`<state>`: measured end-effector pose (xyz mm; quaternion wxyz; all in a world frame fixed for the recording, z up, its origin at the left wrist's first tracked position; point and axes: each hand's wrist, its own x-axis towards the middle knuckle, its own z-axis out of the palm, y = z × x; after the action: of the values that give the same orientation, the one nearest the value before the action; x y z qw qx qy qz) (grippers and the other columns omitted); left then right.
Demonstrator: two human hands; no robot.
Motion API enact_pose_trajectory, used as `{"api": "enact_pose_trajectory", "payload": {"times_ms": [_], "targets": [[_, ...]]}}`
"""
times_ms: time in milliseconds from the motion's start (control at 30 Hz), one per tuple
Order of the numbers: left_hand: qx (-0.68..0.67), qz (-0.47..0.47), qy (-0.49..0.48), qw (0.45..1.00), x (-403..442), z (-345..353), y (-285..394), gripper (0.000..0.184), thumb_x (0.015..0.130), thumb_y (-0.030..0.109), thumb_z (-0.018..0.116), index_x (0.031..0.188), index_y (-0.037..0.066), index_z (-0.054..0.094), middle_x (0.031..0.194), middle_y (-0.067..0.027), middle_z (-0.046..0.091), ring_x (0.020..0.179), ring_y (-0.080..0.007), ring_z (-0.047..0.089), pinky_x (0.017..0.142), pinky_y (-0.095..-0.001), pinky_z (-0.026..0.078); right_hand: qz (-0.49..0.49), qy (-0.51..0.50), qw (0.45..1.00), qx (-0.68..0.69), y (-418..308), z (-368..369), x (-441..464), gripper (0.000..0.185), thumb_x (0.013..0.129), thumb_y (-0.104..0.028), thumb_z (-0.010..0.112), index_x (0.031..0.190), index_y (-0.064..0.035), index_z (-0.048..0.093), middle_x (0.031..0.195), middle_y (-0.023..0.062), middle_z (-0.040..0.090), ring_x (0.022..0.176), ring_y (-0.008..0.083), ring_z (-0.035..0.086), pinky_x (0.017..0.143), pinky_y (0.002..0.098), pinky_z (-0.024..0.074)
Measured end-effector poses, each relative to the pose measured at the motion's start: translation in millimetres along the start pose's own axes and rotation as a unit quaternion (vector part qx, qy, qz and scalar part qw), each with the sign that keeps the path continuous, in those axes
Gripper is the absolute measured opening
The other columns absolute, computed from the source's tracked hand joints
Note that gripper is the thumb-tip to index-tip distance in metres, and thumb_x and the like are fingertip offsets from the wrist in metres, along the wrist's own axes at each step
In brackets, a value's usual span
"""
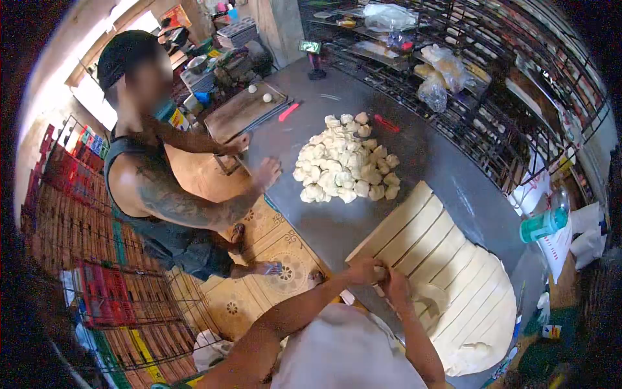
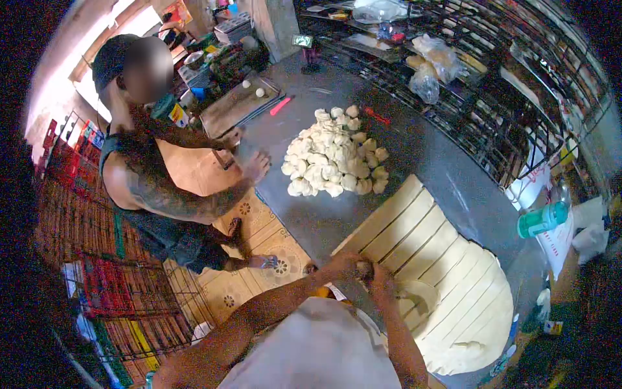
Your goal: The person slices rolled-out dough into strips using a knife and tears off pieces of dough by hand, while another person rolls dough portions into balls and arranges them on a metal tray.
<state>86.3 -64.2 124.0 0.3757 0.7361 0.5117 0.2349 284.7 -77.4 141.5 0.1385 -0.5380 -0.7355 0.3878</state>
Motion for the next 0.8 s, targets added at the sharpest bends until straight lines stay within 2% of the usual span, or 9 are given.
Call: {"api": "enact_pose_trajectory", "payload": {"times_ms": [200, 333, 500, 567, 600, 667, 733, 767, 800], "targets": [[-0.130, -0.024, 0.062, 0.989, 13.6, 61.4, -27.4, 0.033, 0.092, 0.035, 0.066, 0.104, 0.005, 0.072, 0.084, -0.0144, 0.071, 0.071, -0.0262, 0.065, 0.068, -0.0358, 0.054, -0.075, 0.159, 0.982, -0.072, 23.6, 13.5, -6.4, 0.040, 0.087, -0.033, 0.074, 0.111, -0.0021, 0.067, 0.096, 0.0193, 0.070, 0.086, 0.0354, 0.068, 0.071, 0.0479, 0.0531], [0.044, -0.154, 0.057, 0.985, 30.0, 12.1, 36.5, 0.029, 0.090, 0.032, 0.066, 0.098, 0.006, 0.072, 0.073, -0.0124, 0.068, 0.059, -0.0290, 0.061, 0.057, -0.0397, 0.051, 0.158, 0.011, 0.986, 0.040, -0.8, 1.1, 10.5, 0.041, 0.085, -0.033, 0.076, 0.110, -0.0026, 0.066, 0.092, 0.0174, 0.070, 0.082, 0.0332, 0.067, 0.067, 0.0463, 0.0529], [-0.106, -0.066, 0.184, 0.975, 34.3, -8.7, 18.6, 0.023, 0.085, 0.026, 0.069, 0.097, 0.006, 0.071, 0.075, -0.0127, 0.066, 0.062, -0.0304, 0.063, 0.057, -0.0406, 0.051, 0.089, -0.067, 0.994, -0.023, -67.7, -32.3, 9.2, 0.030, 0.088, -0.021, 0.071, 0.111, -0.0029, 0.065, 0.096, 0.0150, 0.069, 0.075, 0.0298, 0.064, 0.062, 0.0423, 0.0516], [0.024, -0.007, 0.313, 0.949, 62.4, 38.9, -67.5, 0.022, 0.079, 0.017, 0.072, 0.097, 0.005, 0.069, 0.085, -0.0123, 0.067, 0.076, -0.0296, 0.066, 0.069, -0.0390, 0.053, 0.055, -0.050, 0.997, -0.007, -24.4, -0.7, -1.9, 0.028, 0.090, -0.021, 0.069, 0.111, -0.0035, 0.066, 0.097, 0.0142, 0.069, 0.076, 0.0284, 0.063, 0.062, 0.0412, 0.0508], [0.026, -0.009, 0.312, 0.950, 63.4, 31.0, -61.1, 0.022, 0.079, 0.017, 0.072, 0.097, 0.005, 0.069, 0.085, -0.0123, 0.067, 0.076, -0.0296, 0.066, 0.069, -0.0390, 0.053, 0.027, -0.032, 0.999, 0.005, -12.7, 14.9, 8.3, 0.027, 0.091, -0.020, 0.066, 0.112, -0.0041, 0.066, 0.099, 0.0133, 0.068, 0.076, 0.0270, 0.062, 0.063, 0.0400, 0.0500], [0.118, -0.054, 0.386, 0.913, 99.5, -9.0, -43.2, 0.047, 0.077, 0.016, 0.074, 0.120, -0.001, 0.065, 0.118, -0.0191, 0.064, 0.100, -0.0345, 0.065, 0.086, -0.0455, 0.054, -0.029, 0.021, 0.999, 0.029, 20.8, 31.9, 16.7, 0.025, 0.093, -0.020, 0.062, 0.113, -0.0054, 0.066, 0.101, 0.0116, 0.067, 0.076, 0.0242, 0.061, 0.063, 0.0376, 0.0484], [-0.058, 0.141, 0.316, 0.937, 75.7, -79.4, 6.4, 0.053, 0.078, 0.017, 0.073, 0.128, 0.001, 0.064, 0.130, -0.0212, 0.058, 0.108, -0.0343, 0.063, 0.088, -0.0479, 0.053, -0.082, 0.065, 0.993, 0.057, 65.6, 32.4, 38.8, 0.024, 0.096, -0.019, 0.057, 0.114, -0.0066, 0.066, 0.103, 0.0098, 0.066, 0.077, 0.0215, 0.059, 0.064, 0.0353, 0.0468], [-0.053, 0.139, 0.315, 0.937, 63.3, -77.7, 2.2, 0.053, 0.078, 0.017, 0.073, 0.128, 0.001, 0.064, 0.130, -0.0212, 0.058, 0.108, -0.0343, 0.063, 0.088, -0.0479, 0.053, -0.113, 0.085, 0.987, 0.071, 82.0, 43.7, 50.6, 0.024, 0.097, -0.019, 0.055, 0.114, -0.0072, 0.067, 0.105, 0.0089, 0.065, 0.077, 0.0201, 0.059, 0.065, 0.0341, 0.0460], [-0.190, 0.143, 0.184, 0.954, 43.3, -68.1, 2.1, 0.052, 0.079, 0.016, 0.073, 0.128, 0.003, 0.063, 0.126, -0.0201, 0.061, 0.104, -0.0333, 0.064, 0.086, -0.0457, 0.054, -0.142, 0.104, 0.981, 0.084, 96.4, 59.9, 49.3, 0.024, 0.099, -0.018, 0.053, 0.115, -0.0079, 0.067, 0.106, 0.0081, 0.065, 0.077, 0.0187, 0.058, 0.065, 0.0329, 0.0452]]}}
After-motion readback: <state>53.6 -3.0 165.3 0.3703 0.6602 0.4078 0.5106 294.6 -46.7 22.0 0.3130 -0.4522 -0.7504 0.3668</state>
